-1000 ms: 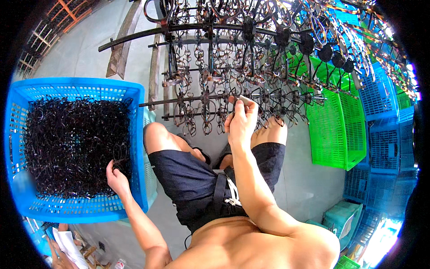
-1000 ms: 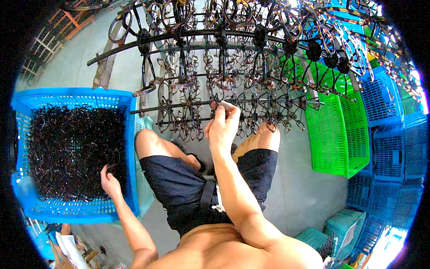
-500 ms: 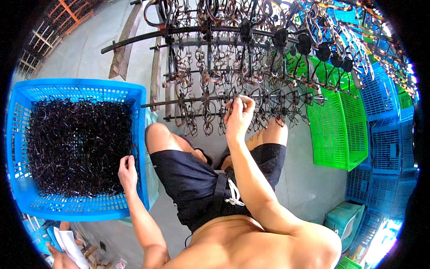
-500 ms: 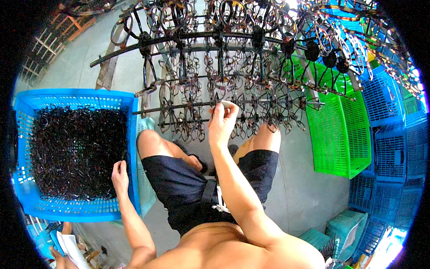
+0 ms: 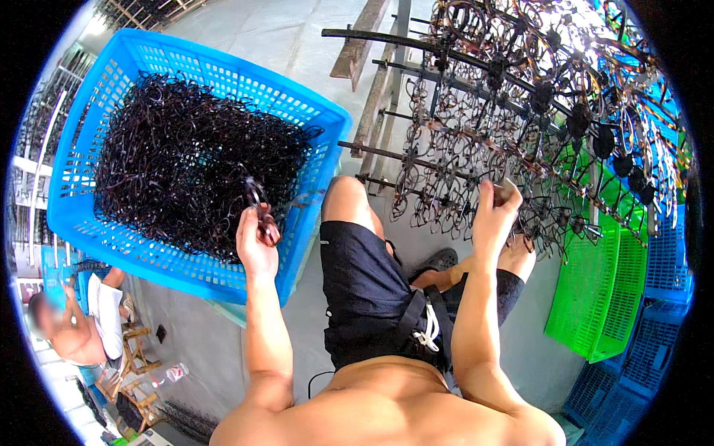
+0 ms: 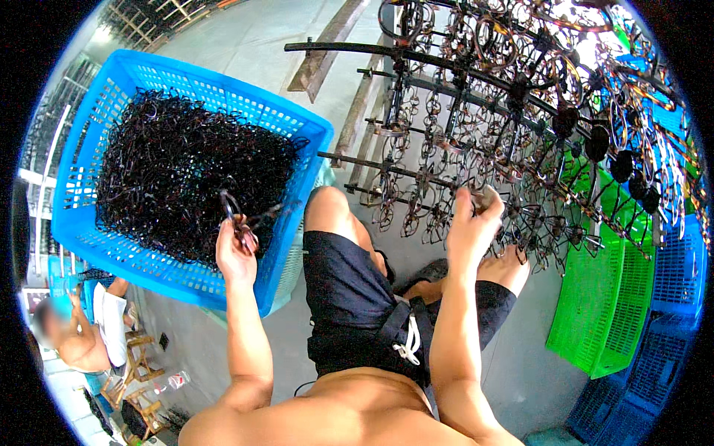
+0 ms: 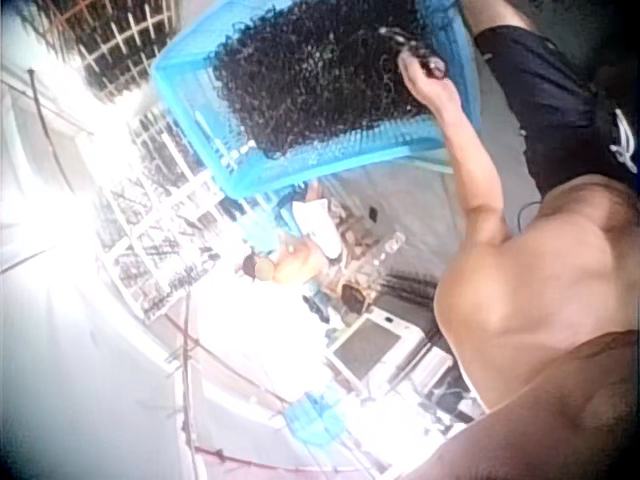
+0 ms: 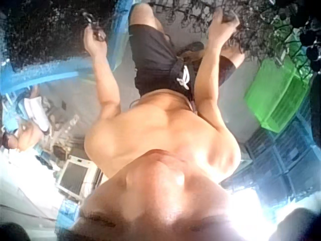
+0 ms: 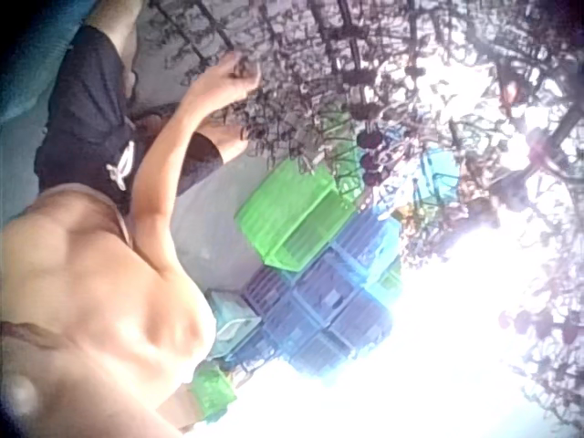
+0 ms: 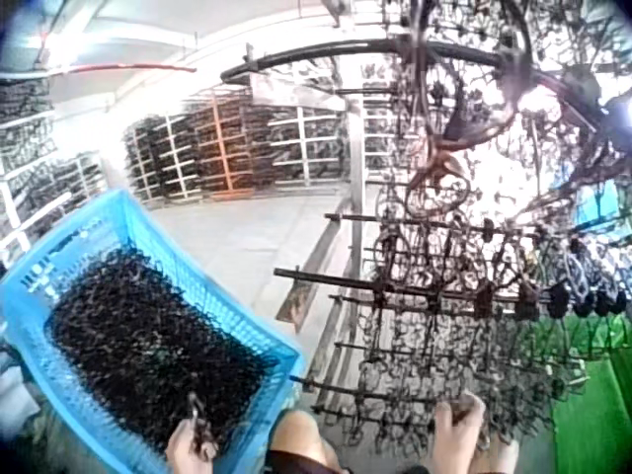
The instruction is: The person repeatedly picks up pairs of eyeglasses from a blue basket and hangs them onto a metal rack with multiple hooks. The person handles the glasses one at a time, placing them on the rack in an organized manner.
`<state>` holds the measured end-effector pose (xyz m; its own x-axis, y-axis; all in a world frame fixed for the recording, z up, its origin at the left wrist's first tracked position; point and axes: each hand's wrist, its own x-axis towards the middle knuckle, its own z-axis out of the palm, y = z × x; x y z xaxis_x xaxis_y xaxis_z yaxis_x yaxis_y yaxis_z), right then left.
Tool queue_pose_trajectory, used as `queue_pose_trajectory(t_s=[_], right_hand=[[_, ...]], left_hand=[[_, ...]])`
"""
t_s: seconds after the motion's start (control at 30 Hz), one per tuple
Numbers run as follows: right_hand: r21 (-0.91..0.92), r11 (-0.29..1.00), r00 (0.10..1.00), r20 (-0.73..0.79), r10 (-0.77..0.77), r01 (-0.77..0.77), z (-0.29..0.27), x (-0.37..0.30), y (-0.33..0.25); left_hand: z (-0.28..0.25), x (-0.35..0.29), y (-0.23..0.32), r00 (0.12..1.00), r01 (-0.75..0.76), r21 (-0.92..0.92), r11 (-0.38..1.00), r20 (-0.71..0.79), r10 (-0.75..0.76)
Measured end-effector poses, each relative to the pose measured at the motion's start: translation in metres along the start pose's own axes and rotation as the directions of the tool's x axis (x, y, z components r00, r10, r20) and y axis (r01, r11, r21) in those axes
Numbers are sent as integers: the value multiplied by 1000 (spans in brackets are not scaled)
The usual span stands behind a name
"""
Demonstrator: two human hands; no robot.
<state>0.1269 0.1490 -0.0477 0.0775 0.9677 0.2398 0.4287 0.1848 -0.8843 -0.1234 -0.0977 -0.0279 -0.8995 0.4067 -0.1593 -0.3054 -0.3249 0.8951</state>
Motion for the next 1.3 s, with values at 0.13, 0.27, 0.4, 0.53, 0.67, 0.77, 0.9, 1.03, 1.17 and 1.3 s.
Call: queue_pose_trajectory(t_s=[0.13,0.27,0.4,0.53,0.67,0.77,0.9,1.03,1.17,1.3], right_hand=[[23,896,829,370,-421,444,-16,-61,-59],[467,793,312,878,-363,-391,-3,-83,-38],[63,377,10,990,-140,-924,-16,-85,-24],[295,-25,296,949,-108,-955,-48,-72,-17],[263,878,587,809,25,-401,-86,-39,-20],[291,936,449,822,-351,198,-100,-23,-25],[362,854,697,717,1,-373,-108,-17,-9],[575,791,770,596,-230,-209,-85,-56,3],[590,664,880,405,248,-459,-70,-70,-6],[706,649,947,99,305,-283,-70,-23,11]], left_hand=[[10,-28,-3,942,53,66,996,328,-72],[32,-51,-21,803,121,143,982,567,-182],[70,-68,-34,744,277,140,951,595,-305],[82,-80,-59,618,-361,449,817,772,-151],[77,-66,-60,646,476,-95,874,712,-274],[111,-85,-33,494,-170,656,735,702,-513],[116,-87,-46,486,-133,710,692,655,-578],[149,-130,-71,706,102,495,863,576,-413],[148,-142,-110,545,156,509,847,670,-503],[158,-136,-110,618,437,325,839,569,-542]])
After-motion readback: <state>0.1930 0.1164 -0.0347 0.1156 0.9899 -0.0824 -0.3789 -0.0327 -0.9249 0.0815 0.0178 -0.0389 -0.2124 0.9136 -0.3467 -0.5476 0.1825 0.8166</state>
